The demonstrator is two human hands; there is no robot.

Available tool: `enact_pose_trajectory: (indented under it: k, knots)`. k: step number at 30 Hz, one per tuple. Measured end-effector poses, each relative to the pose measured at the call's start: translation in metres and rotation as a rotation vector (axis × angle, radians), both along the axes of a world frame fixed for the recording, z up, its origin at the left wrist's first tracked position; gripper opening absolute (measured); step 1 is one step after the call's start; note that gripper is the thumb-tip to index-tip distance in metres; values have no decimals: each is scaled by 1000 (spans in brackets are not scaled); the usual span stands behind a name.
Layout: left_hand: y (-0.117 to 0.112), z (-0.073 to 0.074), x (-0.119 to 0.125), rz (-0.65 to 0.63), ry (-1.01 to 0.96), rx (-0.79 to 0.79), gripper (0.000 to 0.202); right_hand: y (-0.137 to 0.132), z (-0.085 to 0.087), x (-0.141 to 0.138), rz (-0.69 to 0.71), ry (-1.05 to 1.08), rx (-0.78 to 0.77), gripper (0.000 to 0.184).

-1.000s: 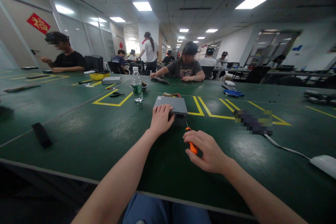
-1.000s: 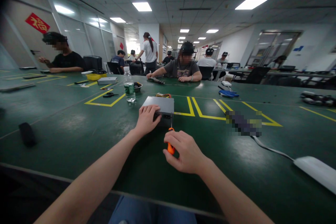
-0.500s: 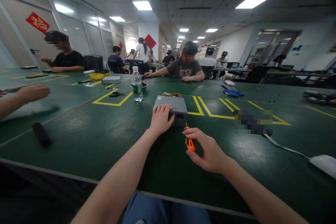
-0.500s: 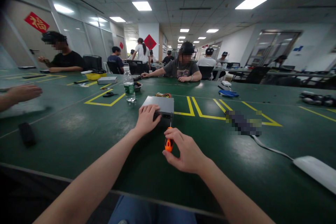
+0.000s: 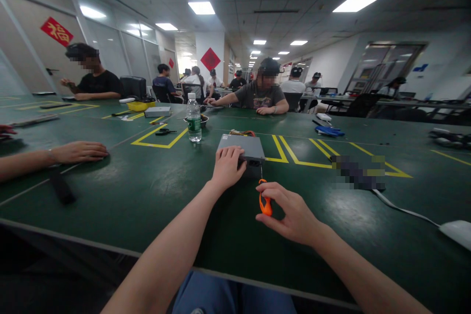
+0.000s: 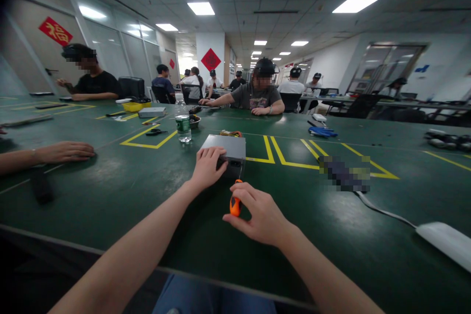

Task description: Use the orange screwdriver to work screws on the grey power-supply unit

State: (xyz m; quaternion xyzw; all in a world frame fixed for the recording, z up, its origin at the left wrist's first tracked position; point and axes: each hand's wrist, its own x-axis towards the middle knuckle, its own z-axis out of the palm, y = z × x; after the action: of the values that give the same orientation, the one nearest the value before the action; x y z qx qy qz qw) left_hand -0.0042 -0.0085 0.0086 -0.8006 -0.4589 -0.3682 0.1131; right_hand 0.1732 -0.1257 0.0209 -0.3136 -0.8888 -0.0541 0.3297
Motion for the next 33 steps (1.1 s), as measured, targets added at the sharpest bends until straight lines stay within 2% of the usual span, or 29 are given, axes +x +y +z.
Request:
enact_pose_trajectory:
  k: [2, 5, 8, 13, 19, 23, 26, 30, 33]
  knots:
    - [1, -1, 0, 0, -3, 6, 30, -1, 2, 1, -3, -59, -10, 33]
    - [2, -3, 0, -6, -11, 20, 30, -2, 1, 2, -15, -102, 34, 27]
    - [3, -3, 0, -9, -16, 23, 30, 1, -2, 2, -27, -6, 64, 21]
    - [2, -2, -1, -12, -5, 21, 30, 2, -3, 3, -33, 107, -45, 26]
    - [2, -2, -1, -9, -10, 22, 30, -1, 2, 0, 15, -66, -31, 31]
    - [2, -2, -1, -9, -10, 17, 30, 1, -1, 0, 5, 21, 30, 28]
    - [2, -2, -2, -14, -11, 23, 30, 1, -2, 1, -4, 73, 2, 29]
    - [2, -3, -1, -13, -14, 18, 30, -1, 1, 2, -2, -26, -39, 37]
    - [2, -3, -1, -11, -17, 15, 30, -1, 1, 1, -3, -80, -18, 34]
